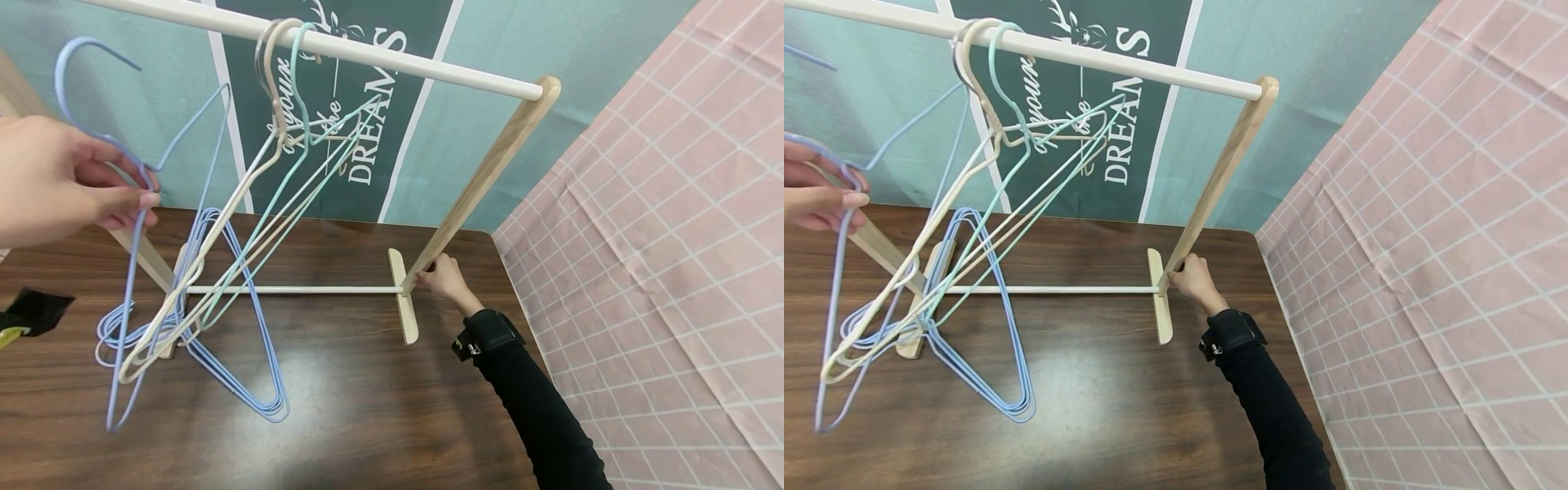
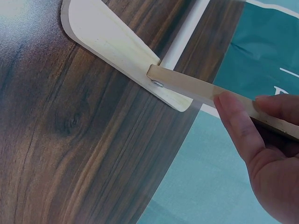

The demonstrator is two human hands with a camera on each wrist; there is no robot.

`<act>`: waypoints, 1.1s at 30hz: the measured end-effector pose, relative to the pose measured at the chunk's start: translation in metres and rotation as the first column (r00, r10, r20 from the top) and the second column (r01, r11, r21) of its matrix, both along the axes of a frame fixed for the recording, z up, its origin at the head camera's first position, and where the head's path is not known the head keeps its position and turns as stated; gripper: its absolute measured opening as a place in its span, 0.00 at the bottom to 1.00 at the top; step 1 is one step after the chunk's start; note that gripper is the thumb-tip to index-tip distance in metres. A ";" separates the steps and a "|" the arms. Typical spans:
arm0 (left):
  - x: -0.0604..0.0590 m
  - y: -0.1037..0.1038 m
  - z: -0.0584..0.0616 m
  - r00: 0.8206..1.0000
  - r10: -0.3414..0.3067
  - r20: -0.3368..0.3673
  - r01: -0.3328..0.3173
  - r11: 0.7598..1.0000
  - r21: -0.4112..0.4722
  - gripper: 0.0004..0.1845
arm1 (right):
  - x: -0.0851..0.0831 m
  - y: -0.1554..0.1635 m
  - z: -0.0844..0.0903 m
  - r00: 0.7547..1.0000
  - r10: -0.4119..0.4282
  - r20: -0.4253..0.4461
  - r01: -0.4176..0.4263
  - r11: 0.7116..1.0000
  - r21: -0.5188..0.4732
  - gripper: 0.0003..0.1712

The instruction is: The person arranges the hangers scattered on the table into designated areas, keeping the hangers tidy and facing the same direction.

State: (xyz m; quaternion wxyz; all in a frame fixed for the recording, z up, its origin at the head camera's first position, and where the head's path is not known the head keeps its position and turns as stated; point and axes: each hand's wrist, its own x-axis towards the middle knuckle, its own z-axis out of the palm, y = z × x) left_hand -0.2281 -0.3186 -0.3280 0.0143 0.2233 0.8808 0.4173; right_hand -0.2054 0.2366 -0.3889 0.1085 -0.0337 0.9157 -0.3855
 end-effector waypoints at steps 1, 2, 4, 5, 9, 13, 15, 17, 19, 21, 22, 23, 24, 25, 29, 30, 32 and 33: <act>0.001 0.002 0.005 1.000 -0.010 0.000 0.010 1.000 0.008 0.16 | 0.000 0.000 0.000 1.000 0.000 0.000 0.000 1.000 0.000 0.17; 0.005 0.009 0.013 0.999 0.043 0.018 -0.043 0.999 -0.010 0.16 | 0.000 0.000 0.000 1.000 0.002 -0.004 -0.002 1.000 0.003 0.17; 0.019 0.027 0.035 0.998 0.058 -0.020 -0.059 0.997 -0.053 0.13 | 0.000 0.000 -0.001 1.000 0.005 -0.008 -0.005 1.000 0.004 0.17; 0.026 0.036 0.046 0.996 0.069 -0.058 -0.075 0.992 -0.101 0.12 | 0.000 0.000 -0.001 1.000 0.006 -0.011 -0.006 1.000 0.004 0.17; 0.054 0.073 0.088 0.949 0.154 -0.277 -0.235 0.928 -0.290 0.06 | 0.001 0.001 0.000 1.000 0.013 -0.022 -0.013 1.000 0.001 0.17; 0.064 0.092 0.112 0.913 0.158 -0.377 -0.303 0.881 -0.364 0.07 | 0.001 0.001 0.000 1.000 0.013 -0.020 -0.013 1.000 -0.005 0.16; 0.064 0.096 0.119 0.920 0.149 -0.362 -0.291 0.878 -0.380 0.07 | 0.001 0.001 0.000 1.000 0.013 -0.014 -0.013 1.000 -0.010 0.16; 0.060 0.098 0.122 0.921 0.142 -0.364 -0.293 0.866 -0.405 0.08 | 0.001 0.001 -0.001 1.000 0.012 -0.010 -0.012 1.000 -0.015 0.16; 0.056 0.101 0.123 0.915 0.148 -0.375 -0.315 0.844 -0.435 0.09 | 0.000 0.001 -0.001 1.000 0.012 -0.008 -0.012 1.000 -0.016 0.16; 0.049 0.099 0.123 0.919 0.140 -0.369 -0.311 0.831 -0.460 0.11 | 0.000 0.001 -0.002 1.000 0.011 -0.008 -0.011 1.000 -0.019 0.16; 0.045 0.098 0.122 0.918 0.148 -0.368 -0.320 0.824 -0.468 0.11 | 0.000 0.001 -0.002 1.000 0.012 -0.009 -0.012 1.000 -0.019 0.16; 0.041 0.097 0.120 0.916 0.154 -0.369 -0.328 0.817 -0.475 0.12 | 0.000 0.001 -0.002 1.000 0.012 -0.008 -0.012 1.000 -0.021 0.16; 0.037 0.095 0.117 0.915 0.157 -0.371 -0.334 0.812 -0.479 0.12 | 0.000 0.001 -0.002 1.000 0.012 -0.007 -0.012 1.000 -0.022 0.16; 0.031 0.093 0.114 0.916 0.152 -0.370 -0.328 0.816 -0.476 0.12 | 0.000 0.001 -0.002 1.000 0.012 -0.007 -0.012 1.000 -0.022 0.16; 0.011 0.086 0.102 0.906 0.145 -0.397 -0.338 0.814 -0.473 0.15 | 0.000 0.001 -0.002 1.000 0.010 -0.011 -0.010 1.000 -0.015 0.15; 0.006 0.084 0.099 0.906 0.143 -0.398 -0.336 0.816 -0.470 0.15 | 0.000 0.001 -0.002 1.000 0.011 -0.014 -0.011 1.000 -0.011 0.15; -0.002 0.084 0.096 0.910 0.150 -0.387 -0.334 0.819 -0.466 0.17 | 0.000 0.001 -0.002 1.000 0.010 -0.018 -0.011 1.000 -0.007 0.15; -0.005 0.084 0.096 0.913 0.157 -0.377 -0.333 0.819 -0.467 0.17 | 0.000 0.001 -0.002 1.000 0.010 -0.018 -0.010 1.000 -0.007 0.15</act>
